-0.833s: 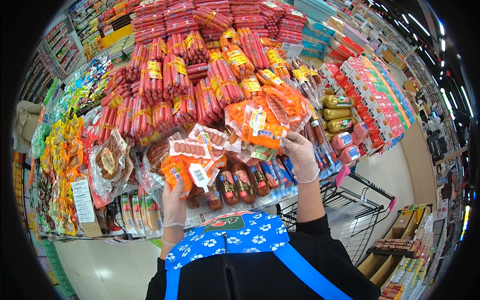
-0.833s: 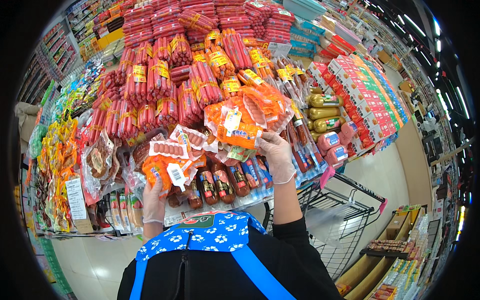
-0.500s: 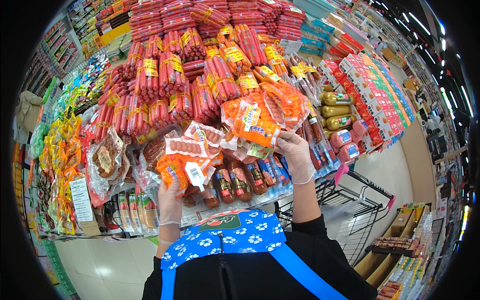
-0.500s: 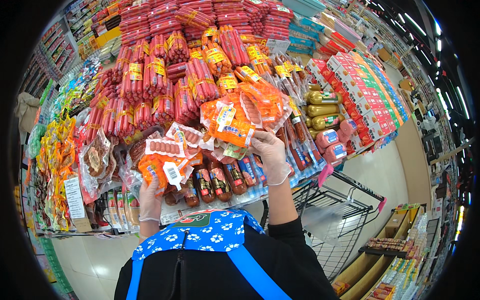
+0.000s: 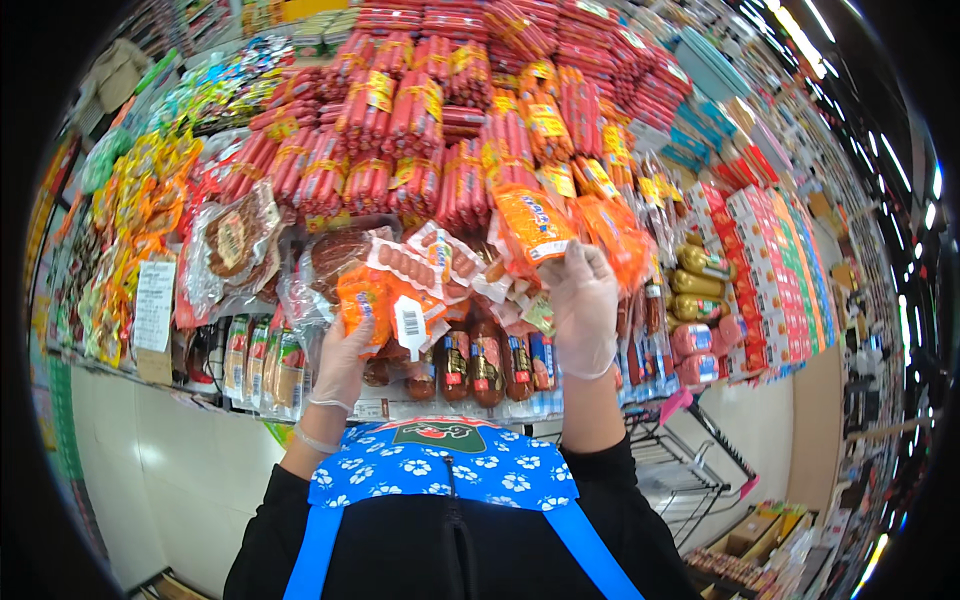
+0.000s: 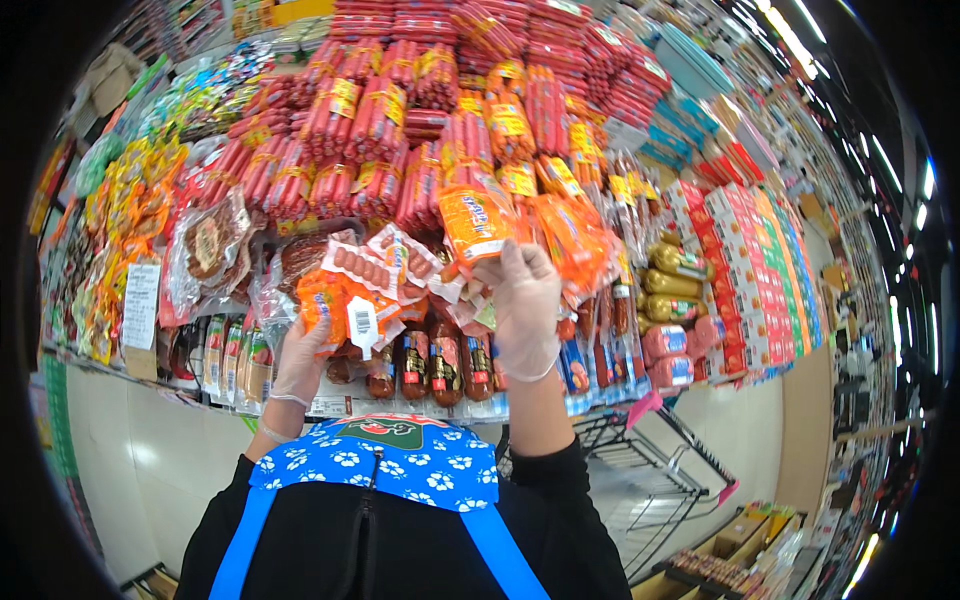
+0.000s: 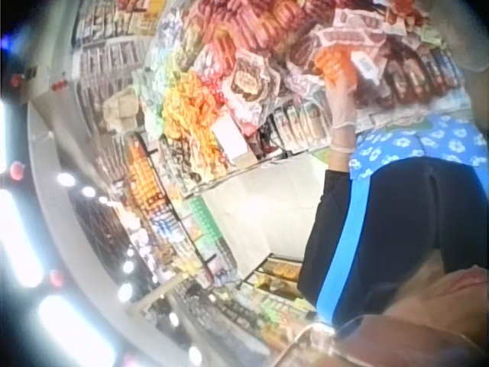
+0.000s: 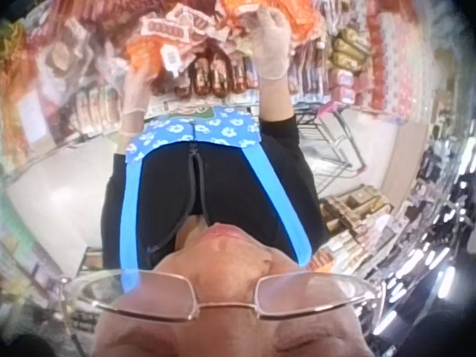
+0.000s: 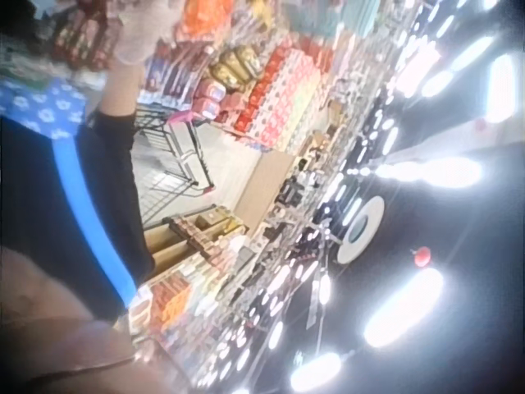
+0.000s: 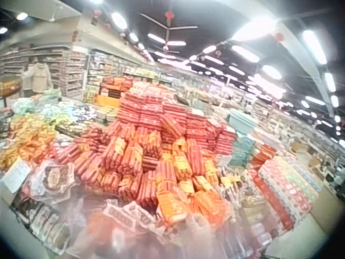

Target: The person shops in a supermarket, pushing a cart and consulting a handwritten list. They pick up packaged snacks and sausages from shelves, inspect labels, and place selected items into the cart.

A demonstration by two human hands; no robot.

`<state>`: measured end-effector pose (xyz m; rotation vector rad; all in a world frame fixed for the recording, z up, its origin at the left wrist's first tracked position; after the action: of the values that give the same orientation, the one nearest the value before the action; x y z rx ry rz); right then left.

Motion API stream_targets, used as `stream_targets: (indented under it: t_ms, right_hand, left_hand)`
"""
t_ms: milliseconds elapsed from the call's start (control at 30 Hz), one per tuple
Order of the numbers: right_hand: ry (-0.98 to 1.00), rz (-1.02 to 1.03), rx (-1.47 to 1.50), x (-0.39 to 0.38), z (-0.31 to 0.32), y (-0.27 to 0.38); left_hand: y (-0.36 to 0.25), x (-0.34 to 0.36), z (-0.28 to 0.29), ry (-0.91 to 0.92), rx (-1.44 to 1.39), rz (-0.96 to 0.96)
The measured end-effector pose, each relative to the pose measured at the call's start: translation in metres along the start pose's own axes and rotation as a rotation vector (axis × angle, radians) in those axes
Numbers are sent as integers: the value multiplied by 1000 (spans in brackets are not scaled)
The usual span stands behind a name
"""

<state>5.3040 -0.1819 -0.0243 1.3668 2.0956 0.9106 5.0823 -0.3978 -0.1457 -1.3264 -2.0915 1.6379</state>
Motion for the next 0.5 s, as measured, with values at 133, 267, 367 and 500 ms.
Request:
stream_targets:
  t_ms: [133,267,367,500]
  right_hand:
    - [135,-132,121,-33,-30,-62]
    - [14,-404,3,-51,-11,-123]
    - [79,-404,-93,-55,-1,-138]
    - [133,-358,-74,-54,2,-137]
  left_hand:
    - [3,0,2,4,-34,1]
    - [7,0,5,31,-29,25]
    - [11,0,5,-1,-56,54]
    - [11,-2,3,6,-107,41]
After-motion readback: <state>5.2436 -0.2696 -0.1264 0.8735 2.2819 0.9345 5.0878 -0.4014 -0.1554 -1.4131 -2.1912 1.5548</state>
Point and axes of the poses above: each hand's wrist, its own x-axis towards the middle knuckle, its own z-axis out of the back of the hand, y = z × x, the point moved 5 cm from there along x, towards the middle knuckle, and after that the axes turned 6 degrees about x, right-handed, at the moved point
